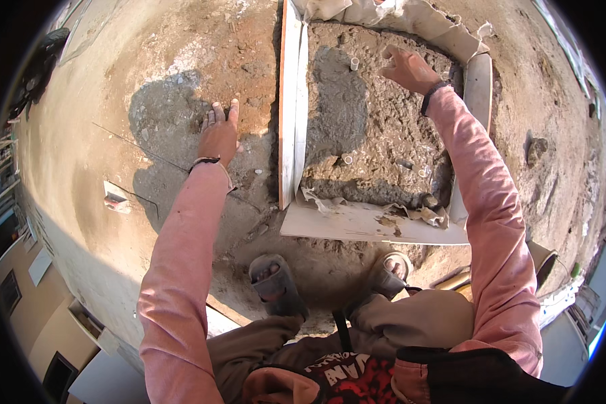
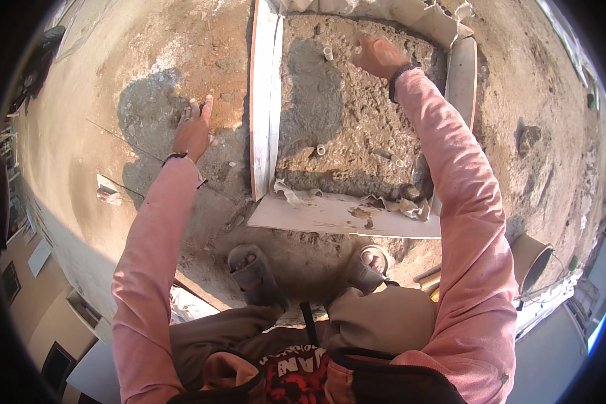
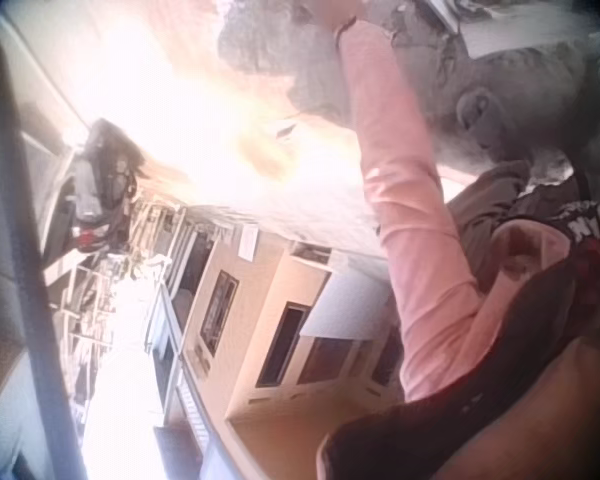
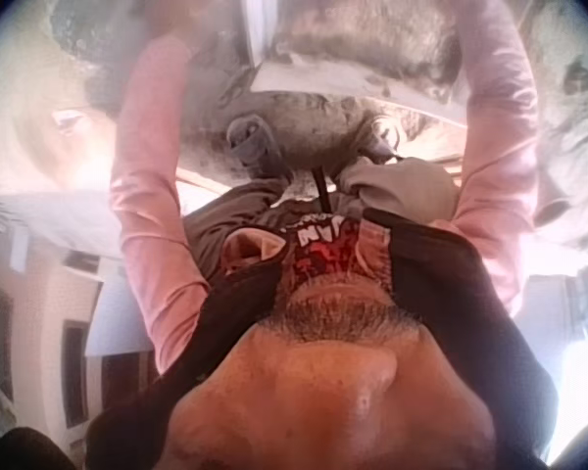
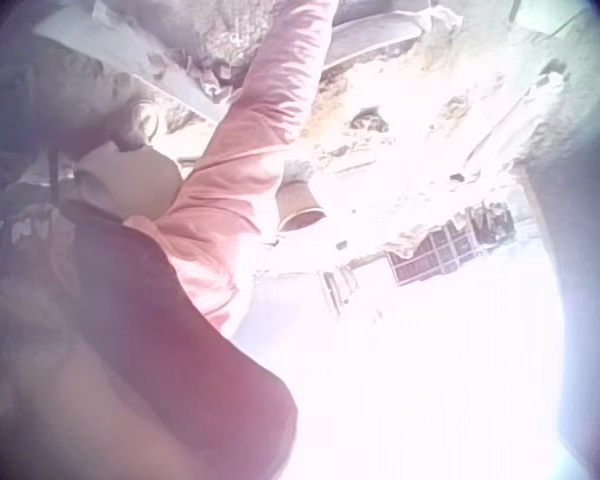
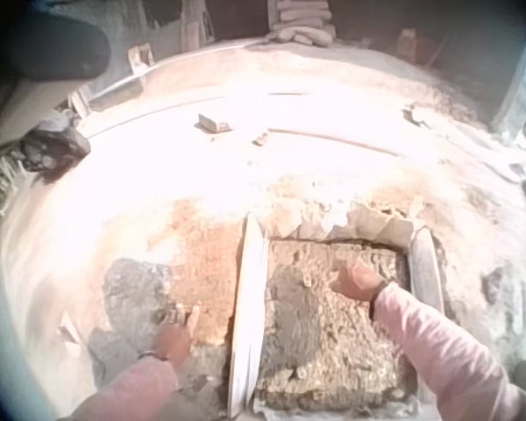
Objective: The person uses a trowel to spread and level wet concrete inside a square wooden frame on the ground, while another person pours additional concrete from a bucket.
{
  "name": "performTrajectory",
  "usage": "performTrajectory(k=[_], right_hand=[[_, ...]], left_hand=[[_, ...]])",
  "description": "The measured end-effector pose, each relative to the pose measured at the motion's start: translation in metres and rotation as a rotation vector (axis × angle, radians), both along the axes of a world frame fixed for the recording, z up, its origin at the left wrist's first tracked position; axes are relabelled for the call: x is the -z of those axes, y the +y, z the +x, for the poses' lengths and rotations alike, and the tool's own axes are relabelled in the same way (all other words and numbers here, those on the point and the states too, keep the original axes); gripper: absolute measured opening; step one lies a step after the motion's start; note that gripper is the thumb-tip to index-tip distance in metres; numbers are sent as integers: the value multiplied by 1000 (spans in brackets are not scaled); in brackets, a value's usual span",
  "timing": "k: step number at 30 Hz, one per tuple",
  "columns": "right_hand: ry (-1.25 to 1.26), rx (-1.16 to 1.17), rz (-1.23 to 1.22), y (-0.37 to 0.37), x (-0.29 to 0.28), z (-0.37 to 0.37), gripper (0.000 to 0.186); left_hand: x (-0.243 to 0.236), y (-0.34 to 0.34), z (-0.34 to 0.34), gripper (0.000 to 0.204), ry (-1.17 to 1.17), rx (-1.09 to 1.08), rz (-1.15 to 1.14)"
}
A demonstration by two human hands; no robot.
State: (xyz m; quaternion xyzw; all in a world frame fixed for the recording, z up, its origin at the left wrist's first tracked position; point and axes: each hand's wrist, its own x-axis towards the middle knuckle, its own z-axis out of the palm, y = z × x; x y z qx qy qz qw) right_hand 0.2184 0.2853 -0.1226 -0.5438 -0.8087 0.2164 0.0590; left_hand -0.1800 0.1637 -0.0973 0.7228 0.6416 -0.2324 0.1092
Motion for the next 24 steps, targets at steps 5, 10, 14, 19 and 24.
performTrajectory(k=[5, 10, 14, 19, 24], right_hand=[[139, 218, 109, -101, -81, 111, 23], [65, 867, -2, -259, -119, 285, 33], [-367, 1179, 15, -455, -108, 374, 28], [-280, 1352, -286, -590, -64, 346, 25], [-429, 980, -87, -623, -42, 301, 30]], left_hand=[[11, -7, -5, 101, -41, -14, -22], [22, -8, -35, 97, -176, 88, 29], [26, -3, -16, 100, -148, -19, -20], [31, 3, -39, 102, -166, -19, -13], [31, 1, -27, 105, -144, 9, -21]])
